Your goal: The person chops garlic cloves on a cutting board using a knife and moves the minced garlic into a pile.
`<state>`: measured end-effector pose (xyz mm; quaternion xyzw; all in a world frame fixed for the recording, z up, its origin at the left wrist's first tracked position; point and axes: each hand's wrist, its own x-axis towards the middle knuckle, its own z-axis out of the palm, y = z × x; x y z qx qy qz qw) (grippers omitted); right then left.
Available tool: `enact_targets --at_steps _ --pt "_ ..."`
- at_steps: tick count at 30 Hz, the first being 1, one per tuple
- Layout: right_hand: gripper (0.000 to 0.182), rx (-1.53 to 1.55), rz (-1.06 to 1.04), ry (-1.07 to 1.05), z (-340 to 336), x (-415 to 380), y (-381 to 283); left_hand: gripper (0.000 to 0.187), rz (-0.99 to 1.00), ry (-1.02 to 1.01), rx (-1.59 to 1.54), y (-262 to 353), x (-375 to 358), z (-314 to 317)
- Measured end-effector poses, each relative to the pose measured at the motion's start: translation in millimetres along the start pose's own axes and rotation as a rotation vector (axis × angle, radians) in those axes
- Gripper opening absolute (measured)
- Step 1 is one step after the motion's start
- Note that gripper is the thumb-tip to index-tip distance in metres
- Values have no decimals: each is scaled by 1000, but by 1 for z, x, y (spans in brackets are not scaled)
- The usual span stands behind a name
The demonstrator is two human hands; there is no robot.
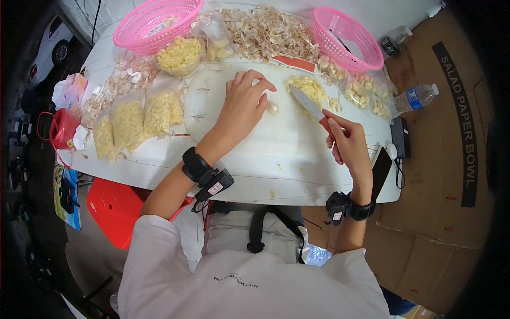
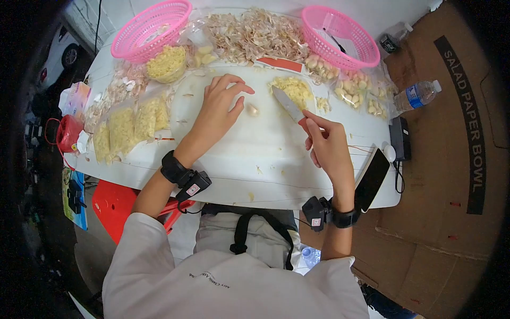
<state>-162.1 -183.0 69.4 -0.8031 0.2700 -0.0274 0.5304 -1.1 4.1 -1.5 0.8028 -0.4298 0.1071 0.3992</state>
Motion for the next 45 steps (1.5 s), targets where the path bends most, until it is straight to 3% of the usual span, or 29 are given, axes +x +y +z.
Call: enact_targets --at_steps 7,14,25,28,32,38,40,45 --pt "35 199 -130 -2 11 25 1 20 -17 -6 0 -2 0 1" --pt "34 70 -58 -56 0 15 5 15 -29 -36 5 -4 -3 2" --pt "32 2 -33 -121 -8 14 -4 25 -20 -45 -17 -6 -2 2" --pt "32 -87 -93 -123 -5 29 -5 26 -3 -81 -18 -6 -2 1" --pt "33 -11 -358 -40 12 41 -19 27 11 -55 -22 -6 0 2" --pt "33 -125 -197 -45 1 29 -18 29 32 -37 -87 -6 -2 5" --pt "32 -144 -119 -135 -6 26 -14 30 18 -64 -84 -4 -2 4" --pt "33 -123 -161 -143 -3 39 -9 30 37 -80 -88 -8 -3 4"
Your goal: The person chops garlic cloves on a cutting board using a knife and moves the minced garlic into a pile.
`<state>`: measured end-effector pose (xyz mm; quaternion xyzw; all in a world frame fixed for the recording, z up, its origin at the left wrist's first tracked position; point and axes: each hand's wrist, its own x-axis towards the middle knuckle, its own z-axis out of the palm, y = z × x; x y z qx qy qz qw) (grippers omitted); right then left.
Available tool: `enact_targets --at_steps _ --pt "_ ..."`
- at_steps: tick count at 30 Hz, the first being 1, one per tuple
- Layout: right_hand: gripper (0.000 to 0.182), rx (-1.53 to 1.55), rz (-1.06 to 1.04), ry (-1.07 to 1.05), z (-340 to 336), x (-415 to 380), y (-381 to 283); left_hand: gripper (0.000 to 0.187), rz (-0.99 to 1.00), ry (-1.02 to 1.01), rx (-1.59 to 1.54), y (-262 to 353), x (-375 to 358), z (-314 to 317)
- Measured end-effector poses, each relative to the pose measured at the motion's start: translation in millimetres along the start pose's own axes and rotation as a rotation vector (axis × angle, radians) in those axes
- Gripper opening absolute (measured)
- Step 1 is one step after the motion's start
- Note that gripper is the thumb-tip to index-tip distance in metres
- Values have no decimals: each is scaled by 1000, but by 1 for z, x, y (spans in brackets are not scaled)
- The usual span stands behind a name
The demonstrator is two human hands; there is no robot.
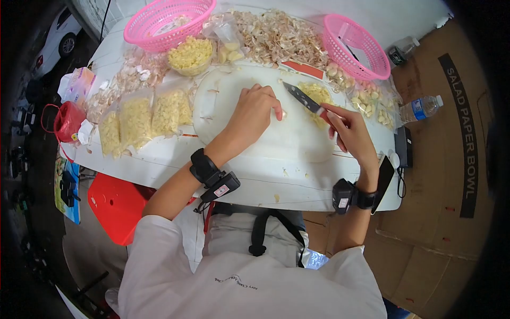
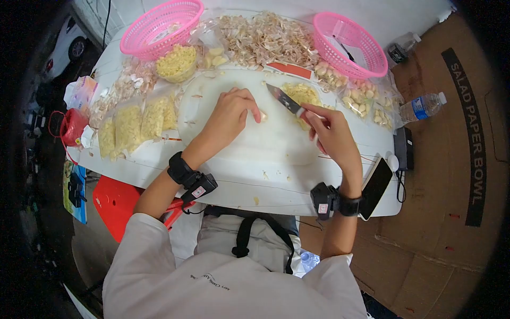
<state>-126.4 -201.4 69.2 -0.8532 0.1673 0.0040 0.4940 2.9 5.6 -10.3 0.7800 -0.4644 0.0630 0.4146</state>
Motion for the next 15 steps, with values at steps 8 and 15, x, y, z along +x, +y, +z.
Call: enact_targets --at_steps 8,15 --pt "33 58 -93 179 14 0 -17 31 -43 -8 -28 4 2 -1" --pt "33 6 18 -26 -3 -3 -7 30 -36 -5 -48 7 2 -2"
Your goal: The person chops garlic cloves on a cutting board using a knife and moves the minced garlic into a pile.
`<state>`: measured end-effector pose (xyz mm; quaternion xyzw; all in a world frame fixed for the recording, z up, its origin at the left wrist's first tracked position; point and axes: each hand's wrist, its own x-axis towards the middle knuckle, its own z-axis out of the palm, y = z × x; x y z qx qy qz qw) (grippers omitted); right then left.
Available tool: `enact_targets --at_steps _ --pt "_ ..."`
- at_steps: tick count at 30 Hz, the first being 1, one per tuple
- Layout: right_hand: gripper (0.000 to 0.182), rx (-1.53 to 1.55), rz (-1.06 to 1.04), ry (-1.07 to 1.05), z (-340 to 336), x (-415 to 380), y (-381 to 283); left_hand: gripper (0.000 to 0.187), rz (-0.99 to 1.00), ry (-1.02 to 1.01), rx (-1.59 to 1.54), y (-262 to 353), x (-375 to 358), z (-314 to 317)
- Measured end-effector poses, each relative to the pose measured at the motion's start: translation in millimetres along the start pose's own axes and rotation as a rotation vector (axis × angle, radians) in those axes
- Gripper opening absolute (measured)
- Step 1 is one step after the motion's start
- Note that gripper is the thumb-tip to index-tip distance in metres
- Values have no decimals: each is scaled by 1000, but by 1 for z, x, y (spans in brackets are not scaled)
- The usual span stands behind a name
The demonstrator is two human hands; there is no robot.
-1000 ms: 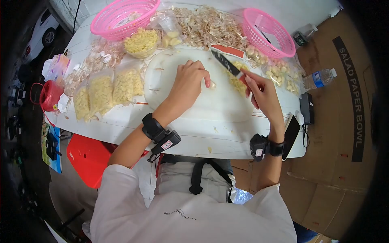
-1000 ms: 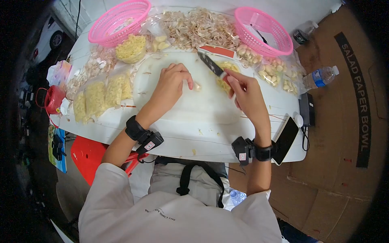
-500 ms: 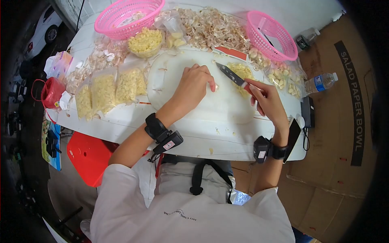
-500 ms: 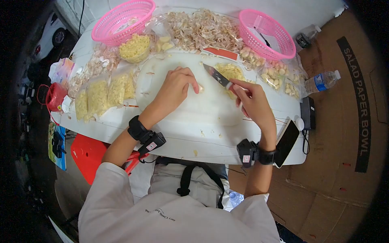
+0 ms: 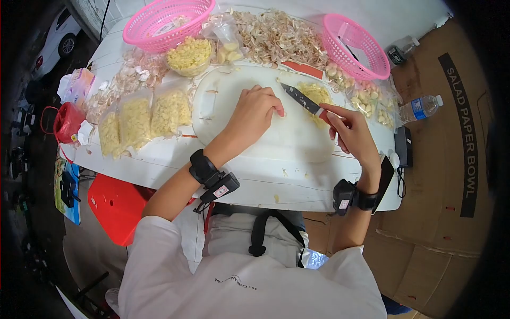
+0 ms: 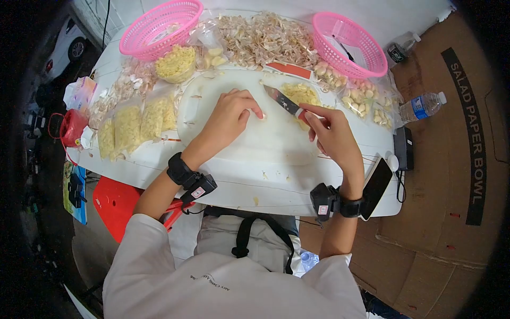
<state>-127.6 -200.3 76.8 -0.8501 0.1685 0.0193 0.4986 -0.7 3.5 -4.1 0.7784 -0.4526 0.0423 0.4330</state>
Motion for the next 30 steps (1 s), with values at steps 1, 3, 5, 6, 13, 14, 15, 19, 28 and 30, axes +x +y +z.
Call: enact_targets --at_steps 1,3,5,6,13,14,15,19,28,30 --pt "33 -14 -30 2 1 4 1 30 3 5 -4 0 0 0" --pt "32 46 -70 48 8 13 2 30 9 5 -13 0 0 1" --pt "32 103 -117 87 9 15 -1 30 11 12 -18 -1 2 0" --pt "32 78 -82 85 9 10 -5 29 9 8 -32 -2 2 0" --pt "32 47 1 11 4 3 -4 29 29 10 -31 -1 0 2" --pt "32 60 -68 49 8 8 -1 29 33 7 -33 -1 0 2" --pt "32 61 -69 52 12 11 0 30 22 -4 -38 -1 1 1" --pt "33 115 -85 94 16 13 -4 30 7 -1 -52 -3 1 1" --pt "33 13 -41 28 12 16 2 30 27 -1 -22 -2 0 1" --pt "33 2 -109 73 23 21 -2 30 24 -9 -30 -1 1 1"
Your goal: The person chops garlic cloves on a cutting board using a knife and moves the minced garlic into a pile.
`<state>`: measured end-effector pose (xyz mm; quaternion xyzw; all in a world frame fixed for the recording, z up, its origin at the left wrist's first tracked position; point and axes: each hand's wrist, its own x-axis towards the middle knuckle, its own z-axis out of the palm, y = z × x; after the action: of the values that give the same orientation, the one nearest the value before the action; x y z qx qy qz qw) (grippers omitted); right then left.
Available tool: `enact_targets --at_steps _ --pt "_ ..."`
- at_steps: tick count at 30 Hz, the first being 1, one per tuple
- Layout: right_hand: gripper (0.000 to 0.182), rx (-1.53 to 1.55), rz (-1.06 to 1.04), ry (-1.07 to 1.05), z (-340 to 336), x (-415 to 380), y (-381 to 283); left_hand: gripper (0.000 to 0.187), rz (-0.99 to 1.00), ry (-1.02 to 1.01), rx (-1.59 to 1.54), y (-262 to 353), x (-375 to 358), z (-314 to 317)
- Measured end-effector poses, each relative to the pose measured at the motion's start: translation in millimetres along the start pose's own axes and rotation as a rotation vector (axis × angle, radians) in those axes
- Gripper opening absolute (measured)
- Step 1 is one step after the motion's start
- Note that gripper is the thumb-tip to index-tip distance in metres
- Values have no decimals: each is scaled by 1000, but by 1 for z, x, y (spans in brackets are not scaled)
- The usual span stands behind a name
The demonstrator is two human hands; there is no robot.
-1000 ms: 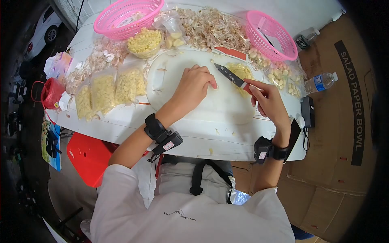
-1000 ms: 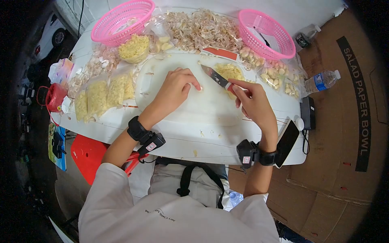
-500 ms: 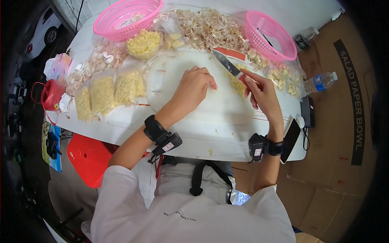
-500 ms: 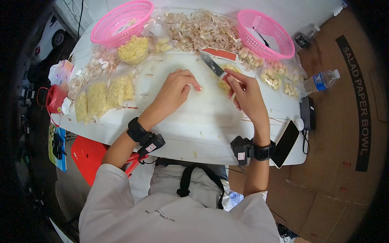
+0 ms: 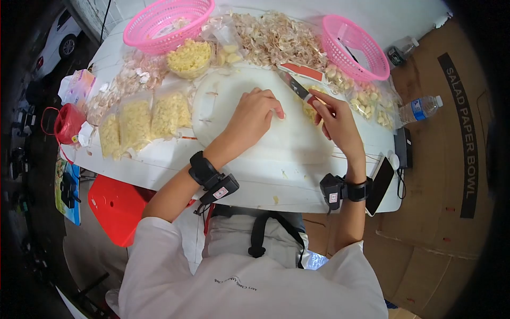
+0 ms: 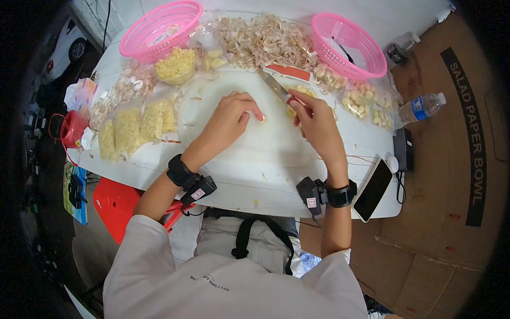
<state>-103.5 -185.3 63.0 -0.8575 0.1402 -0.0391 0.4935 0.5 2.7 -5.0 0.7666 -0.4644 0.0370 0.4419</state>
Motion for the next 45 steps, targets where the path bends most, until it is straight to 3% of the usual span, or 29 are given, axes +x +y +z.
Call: enact_targets --at_steps 3,12,17,26,30,34,45 --pt "34 7 -71 48 7 -3 -14 29 -9 0 -8 1 -1 -2" --pt "35 -61 98 2 -1 -6 -3 29 18 11 -14 -1 1 1" --pt "36 -49 -40 99 11 -4 -5 27 17 -2 -52 -1 1 0" --pt "40 -23 86 290 -4 -65 14 15 -71 -6 -27 7 1 1" --pt "40 -9 30 375 8 -96 20 14 -40 -11 -16 6 -1 0" --pt "46 -112 -77 325 31 -114 26 16 -56 -38 -50 3 1 1" --pt "48 -204 -109 318 51 -121 30 14 -86 -38 -34 3 3 1"
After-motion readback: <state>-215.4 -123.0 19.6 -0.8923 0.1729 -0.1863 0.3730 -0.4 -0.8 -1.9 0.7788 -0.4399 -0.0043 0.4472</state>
